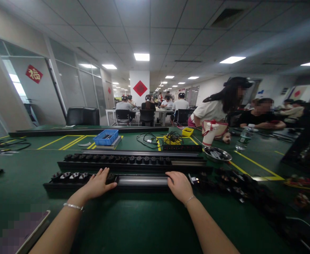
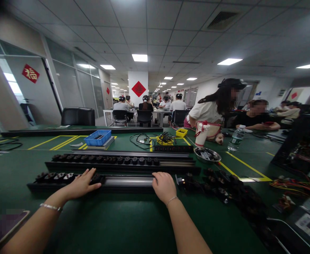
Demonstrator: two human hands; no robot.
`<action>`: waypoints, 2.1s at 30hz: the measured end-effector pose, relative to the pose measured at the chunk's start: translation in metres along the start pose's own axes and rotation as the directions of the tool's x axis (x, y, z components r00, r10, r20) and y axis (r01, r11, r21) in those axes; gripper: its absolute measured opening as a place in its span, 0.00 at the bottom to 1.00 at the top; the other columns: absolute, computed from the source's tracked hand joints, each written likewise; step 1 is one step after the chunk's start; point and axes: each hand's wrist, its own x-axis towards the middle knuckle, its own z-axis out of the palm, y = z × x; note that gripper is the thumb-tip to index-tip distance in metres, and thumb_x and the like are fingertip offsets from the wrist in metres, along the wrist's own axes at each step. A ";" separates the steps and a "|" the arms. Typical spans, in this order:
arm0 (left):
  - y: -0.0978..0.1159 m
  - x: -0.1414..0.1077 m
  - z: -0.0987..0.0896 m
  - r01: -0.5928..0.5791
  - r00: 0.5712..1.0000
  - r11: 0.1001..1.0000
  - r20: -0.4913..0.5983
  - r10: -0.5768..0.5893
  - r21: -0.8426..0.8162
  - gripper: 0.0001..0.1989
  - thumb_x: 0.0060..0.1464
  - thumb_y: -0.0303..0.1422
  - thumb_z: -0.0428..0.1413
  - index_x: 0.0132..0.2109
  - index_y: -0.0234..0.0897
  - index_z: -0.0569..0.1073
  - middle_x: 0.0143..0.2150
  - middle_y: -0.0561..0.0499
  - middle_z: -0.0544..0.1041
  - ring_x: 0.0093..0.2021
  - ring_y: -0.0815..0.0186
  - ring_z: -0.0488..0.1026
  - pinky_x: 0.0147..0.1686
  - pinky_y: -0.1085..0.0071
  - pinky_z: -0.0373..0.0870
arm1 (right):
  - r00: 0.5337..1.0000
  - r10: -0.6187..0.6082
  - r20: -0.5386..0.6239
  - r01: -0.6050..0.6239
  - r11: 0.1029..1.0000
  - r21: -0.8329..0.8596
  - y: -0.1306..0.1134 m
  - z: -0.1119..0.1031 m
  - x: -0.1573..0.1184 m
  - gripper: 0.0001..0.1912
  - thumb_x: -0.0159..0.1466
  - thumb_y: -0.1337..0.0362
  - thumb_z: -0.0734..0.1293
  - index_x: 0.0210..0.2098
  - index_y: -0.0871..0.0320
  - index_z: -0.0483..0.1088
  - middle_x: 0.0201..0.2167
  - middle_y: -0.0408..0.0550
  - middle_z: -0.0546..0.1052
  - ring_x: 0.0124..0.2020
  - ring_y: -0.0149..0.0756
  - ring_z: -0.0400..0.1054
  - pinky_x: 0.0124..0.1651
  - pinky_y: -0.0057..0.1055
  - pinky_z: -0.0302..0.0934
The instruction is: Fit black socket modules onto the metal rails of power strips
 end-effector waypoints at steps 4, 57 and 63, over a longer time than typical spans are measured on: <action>-0.003 -0.003 0.001 -0.043 0.999 0.994 0.028 0.041 0.096 0.51 0.42 0.60 0.42 0.64 0.29 0.41 0.67 0.39 0.37 0.66 0.52 0.33 0.60 0.51 0.40 | 1.000 0.003 -0.007 -0.003 1.000 0.019 0.000 0.001 0.000 0.18 0.61 0.64 0.55 0.45 0.56 0.71 0.45 0.47 0.74 0.48 0.35 0.64 0.53 0.31 0.51; 0.040 -0.004 0.018 -0.103 0.980 0.975 -0.148 0.134 0.197 0.48 0.43 0.54 0.48 0.63 0.25 0.48 0.65 0.33 0.47 0.64 0.49 0.43 0.60 0.55 0.47 | 0.999 0.031 -0.021 -0.031 0.999 0.024 0.000 0.002 -0.001 0.18 0.60 0.64 0.55 0.45 0.55 0.71 0.45 0.46 0.74 0.47 0.35 0.64 0.53 0.32 0.51; 0.040 -0.004 0.019 -0.139 0.973 0.975 -0.156 0.167 0.176 0.46 0.45 0.53 0.47 0.63 0.27 0.48 0.65 0.36 0.47 0.65 0.52 0.42 0.60 0.56 0.46 | 0.999 0.019 -0.033 -0.017 0.999 0.037 0.000 0.002 -0.001 0.18 0.60 0.64 0.55 0.45 0.56 0.71 0.44 0.45 0.74 0.47 0.35 0.64 0.53 0.32 0.52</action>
